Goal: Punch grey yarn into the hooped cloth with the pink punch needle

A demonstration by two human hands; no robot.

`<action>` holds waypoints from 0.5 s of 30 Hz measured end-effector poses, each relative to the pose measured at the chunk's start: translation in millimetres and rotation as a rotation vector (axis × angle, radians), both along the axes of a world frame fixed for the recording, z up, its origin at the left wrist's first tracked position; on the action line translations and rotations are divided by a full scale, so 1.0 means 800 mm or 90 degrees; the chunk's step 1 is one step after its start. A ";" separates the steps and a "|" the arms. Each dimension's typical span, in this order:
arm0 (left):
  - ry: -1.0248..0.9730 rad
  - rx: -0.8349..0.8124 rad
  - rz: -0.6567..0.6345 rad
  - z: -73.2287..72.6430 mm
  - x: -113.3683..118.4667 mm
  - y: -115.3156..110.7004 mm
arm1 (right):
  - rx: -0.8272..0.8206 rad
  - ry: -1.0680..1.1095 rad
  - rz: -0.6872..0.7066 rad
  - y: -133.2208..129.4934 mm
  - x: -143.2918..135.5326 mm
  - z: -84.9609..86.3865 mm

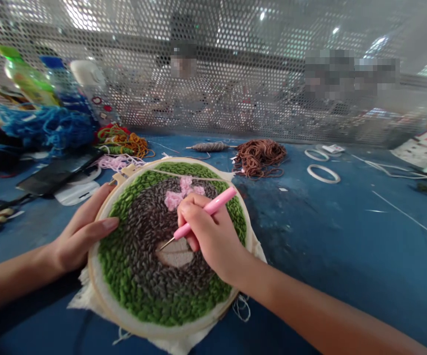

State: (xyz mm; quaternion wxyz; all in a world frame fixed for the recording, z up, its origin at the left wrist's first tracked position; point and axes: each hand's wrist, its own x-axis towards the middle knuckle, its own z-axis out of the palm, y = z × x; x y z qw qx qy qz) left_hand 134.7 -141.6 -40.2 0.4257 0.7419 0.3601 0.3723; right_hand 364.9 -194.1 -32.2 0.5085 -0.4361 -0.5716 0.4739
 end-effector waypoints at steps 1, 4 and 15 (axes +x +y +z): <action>0.002 0.002 -0.001 0.000 0.000 0.000 | 0.012 -0.022 0.019 -0.001 -0.001 0.000; 0.014 0.008 0.000 0.000 -0.002 0.000 | 0.086 -0.195 0.117 -0.007 -0.006 0.000; 0.007 -0.012 -0.002 -0.003 -0.001 0.001 | -0.003 -0.052 0.054 -0.005 0.001 0.002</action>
